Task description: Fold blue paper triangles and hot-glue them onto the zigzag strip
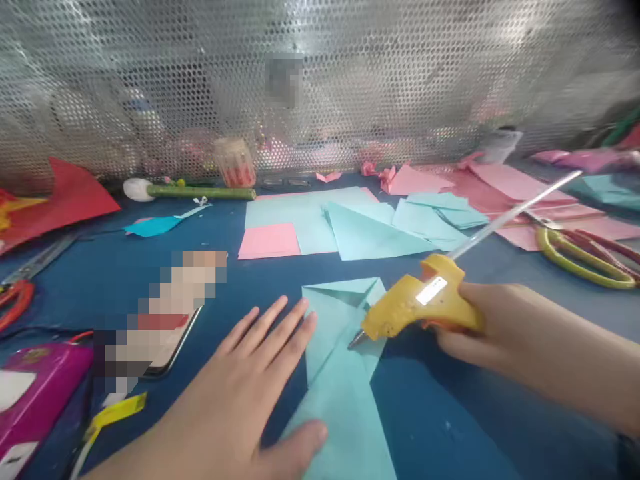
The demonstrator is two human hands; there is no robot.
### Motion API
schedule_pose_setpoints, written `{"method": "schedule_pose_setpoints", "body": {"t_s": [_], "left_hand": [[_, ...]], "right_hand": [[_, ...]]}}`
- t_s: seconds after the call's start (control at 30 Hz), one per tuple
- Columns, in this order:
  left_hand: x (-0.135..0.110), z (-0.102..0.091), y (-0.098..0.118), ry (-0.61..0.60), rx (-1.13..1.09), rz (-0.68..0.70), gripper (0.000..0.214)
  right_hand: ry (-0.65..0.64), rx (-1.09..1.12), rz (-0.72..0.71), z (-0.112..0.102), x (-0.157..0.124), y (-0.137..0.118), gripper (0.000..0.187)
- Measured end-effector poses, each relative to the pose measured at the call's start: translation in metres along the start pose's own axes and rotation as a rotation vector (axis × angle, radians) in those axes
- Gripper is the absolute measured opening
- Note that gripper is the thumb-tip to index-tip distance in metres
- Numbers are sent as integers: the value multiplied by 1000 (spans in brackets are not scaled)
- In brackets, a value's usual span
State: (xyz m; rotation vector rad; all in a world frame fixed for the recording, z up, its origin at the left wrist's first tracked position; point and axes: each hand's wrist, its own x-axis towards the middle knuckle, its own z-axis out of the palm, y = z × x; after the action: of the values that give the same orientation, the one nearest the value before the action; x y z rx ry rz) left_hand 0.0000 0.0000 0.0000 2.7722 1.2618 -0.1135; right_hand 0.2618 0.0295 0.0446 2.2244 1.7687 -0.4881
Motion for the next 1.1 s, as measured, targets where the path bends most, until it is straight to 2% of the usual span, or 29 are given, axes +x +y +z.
{"method": "schedule_pose_setpoints", "body": {"t_s": [0.17, 0.63, 0.87, 1.1], "left_hand": [[-8, -13, -2, -3, -36, -14, 75], [-9, -13, -3, 3, -79, -27, 75], [-3, -10, 3, 146, -166, -102, 70], [-5, -10, 2, 152, -161, -105, 71]], "right_hand": [[15, 19, -11, 1, 4, 4, 25], [41, 23, -15, 3, 7, 7, 28], [49, 32, -25, 2, 7, 6, 29], [47, 29, -21, 4, 8, 6, 30]]}}
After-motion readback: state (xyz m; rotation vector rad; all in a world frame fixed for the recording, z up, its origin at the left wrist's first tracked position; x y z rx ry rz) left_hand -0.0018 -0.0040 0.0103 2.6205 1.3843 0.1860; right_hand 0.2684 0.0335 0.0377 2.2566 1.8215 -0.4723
